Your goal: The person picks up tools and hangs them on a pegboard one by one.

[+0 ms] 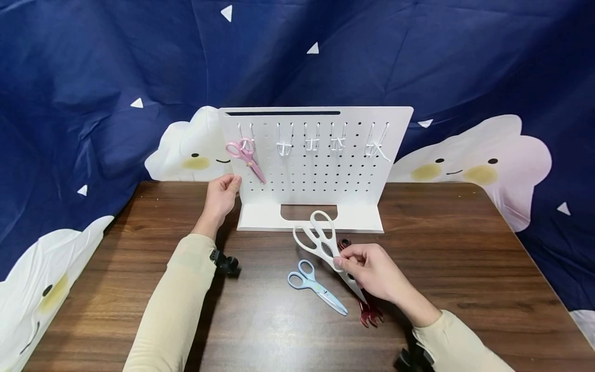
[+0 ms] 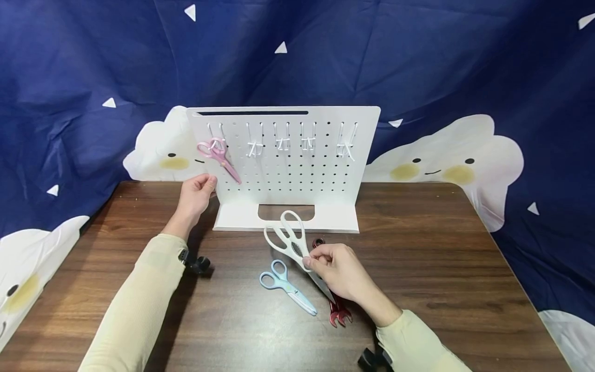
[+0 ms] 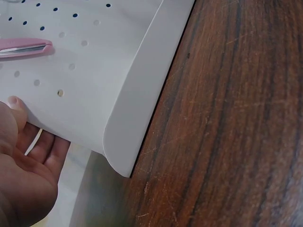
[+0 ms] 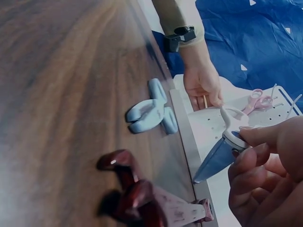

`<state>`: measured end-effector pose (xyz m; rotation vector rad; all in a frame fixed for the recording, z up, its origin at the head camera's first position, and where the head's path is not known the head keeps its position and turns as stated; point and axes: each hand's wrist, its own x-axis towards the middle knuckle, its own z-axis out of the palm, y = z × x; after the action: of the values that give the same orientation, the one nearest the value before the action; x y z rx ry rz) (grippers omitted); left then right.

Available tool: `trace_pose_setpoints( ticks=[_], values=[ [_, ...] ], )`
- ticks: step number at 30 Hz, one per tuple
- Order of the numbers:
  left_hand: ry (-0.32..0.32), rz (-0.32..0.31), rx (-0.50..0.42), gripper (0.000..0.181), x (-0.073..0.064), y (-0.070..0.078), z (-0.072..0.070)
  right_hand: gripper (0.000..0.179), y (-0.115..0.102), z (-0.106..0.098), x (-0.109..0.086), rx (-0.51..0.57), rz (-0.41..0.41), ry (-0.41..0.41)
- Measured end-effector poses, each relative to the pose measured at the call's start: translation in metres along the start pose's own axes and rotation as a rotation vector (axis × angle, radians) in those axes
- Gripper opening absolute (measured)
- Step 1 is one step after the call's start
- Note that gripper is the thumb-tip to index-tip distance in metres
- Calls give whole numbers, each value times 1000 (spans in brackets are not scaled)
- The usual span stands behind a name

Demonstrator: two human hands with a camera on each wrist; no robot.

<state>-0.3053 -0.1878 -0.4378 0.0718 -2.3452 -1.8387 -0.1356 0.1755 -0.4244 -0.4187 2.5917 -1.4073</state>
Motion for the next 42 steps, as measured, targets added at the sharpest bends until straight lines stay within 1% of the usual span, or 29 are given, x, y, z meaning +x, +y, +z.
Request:
trace_pose_setpoints(
  ticks=[8,16,20,24,30,33,36,42],
  values=[
    [-8,-3,-10,32,1,0,1,10,-3,3,8,-14,-34,31],
    [-3,-10,-14,34,1,-2,1,11,-10,8,16,-3,-48,35],
    [-5,-10,-8,35,1,-3,0,11,-14,9,21,-9,-78,45],
    [-1,11,-4,34,0,-4,0,12,-18,9,27,6,-94,50],
    [2,53,-36,29,-1,-4,0,15,-25,8,34,53,-93,53],
    [5,42,-25,30,-1,-4,1,16,-29,8,38,67,-85,49],
    [4,24,12,33,1,-4,0,16,-32,8,41,80,-78,54],
    [6,9,27,35,1,-3,0,16,-39,6,48,104,-88,60]
  ],
)
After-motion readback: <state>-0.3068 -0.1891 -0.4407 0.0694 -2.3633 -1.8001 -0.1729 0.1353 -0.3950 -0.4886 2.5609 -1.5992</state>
